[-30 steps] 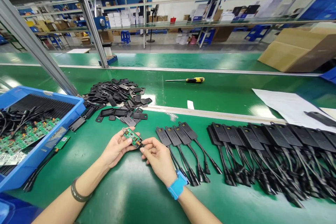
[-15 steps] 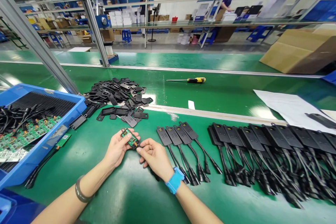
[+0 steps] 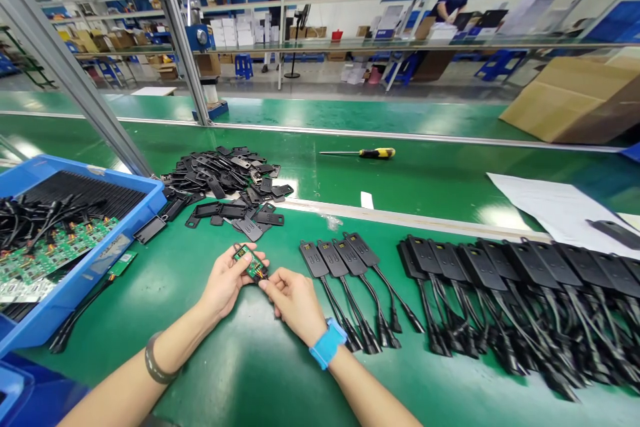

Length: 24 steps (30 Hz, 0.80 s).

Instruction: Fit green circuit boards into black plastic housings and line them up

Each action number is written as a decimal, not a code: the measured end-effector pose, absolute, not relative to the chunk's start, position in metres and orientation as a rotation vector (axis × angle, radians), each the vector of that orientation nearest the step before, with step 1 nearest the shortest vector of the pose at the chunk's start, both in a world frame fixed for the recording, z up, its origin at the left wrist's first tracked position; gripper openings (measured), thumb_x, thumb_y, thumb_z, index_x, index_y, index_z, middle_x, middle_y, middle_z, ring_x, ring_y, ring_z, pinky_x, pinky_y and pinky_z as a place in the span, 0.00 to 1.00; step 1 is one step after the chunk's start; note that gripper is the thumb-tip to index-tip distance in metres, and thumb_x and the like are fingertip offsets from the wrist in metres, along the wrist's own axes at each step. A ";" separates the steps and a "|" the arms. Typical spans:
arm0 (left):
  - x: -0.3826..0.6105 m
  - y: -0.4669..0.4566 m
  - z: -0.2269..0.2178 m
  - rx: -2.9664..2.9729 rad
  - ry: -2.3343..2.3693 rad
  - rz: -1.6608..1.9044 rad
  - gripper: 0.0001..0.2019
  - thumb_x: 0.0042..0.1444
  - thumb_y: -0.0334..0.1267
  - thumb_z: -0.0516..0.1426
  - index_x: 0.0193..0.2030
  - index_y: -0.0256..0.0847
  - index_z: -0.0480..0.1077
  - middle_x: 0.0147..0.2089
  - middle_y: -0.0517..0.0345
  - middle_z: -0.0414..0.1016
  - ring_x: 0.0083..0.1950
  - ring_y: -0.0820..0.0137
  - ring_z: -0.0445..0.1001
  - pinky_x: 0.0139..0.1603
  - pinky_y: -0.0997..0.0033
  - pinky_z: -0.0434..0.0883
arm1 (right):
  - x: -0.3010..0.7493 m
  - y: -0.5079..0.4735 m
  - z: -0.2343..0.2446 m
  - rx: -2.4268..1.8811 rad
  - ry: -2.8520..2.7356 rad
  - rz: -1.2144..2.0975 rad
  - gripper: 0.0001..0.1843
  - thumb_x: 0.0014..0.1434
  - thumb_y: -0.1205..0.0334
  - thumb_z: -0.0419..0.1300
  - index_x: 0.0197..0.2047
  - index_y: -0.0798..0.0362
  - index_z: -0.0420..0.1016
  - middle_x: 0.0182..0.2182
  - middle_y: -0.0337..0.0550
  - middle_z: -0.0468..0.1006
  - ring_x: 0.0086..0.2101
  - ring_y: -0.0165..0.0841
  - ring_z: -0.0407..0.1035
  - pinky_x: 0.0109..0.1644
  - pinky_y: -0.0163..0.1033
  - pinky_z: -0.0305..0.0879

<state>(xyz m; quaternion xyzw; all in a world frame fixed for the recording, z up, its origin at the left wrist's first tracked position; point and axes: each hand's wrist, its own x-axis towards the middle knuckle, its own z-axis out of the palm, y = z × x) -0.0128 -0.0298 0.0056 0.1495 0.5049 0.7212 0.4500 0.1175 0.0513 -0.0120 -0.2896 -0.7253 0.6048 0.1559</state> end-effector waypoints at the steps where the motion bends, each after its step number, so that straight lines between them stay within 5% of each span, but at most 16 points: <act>1: -0.013 -0.030 0.006 0.371 1.264 1.788 0.19 0.49 0.44 0.64 0.44 0.36 0.67 0.41 0.47 0.77 0.43 0.58 0.78 0.40 0.63 0.73 | 0.117 0.050 -0.012 -0.825 -2.080 1.723 0.20 0.57 0.44 0.59 0.24 0.51 0.65 0.13 0.33 0.66 0.12 0.27 0.59 0.15 0.31 0.54; 24: -0.001 -0.032 0.004 0.510 1.347 1.865 0.14 0.58 0.44 0.56 0.46 0.39 0.60 0.41 0.49 0.77 0.43 0.62 0.77 0.38 0.68 0.74 | 0.110 0.051 -0.018 -0.793 -1.958 1.912 0.23 0.54 0.42 0.59 0.23 0.55 0.71 0.17 0.38 0.70 0.16 0.26 0.59 0.18 0.29 0.54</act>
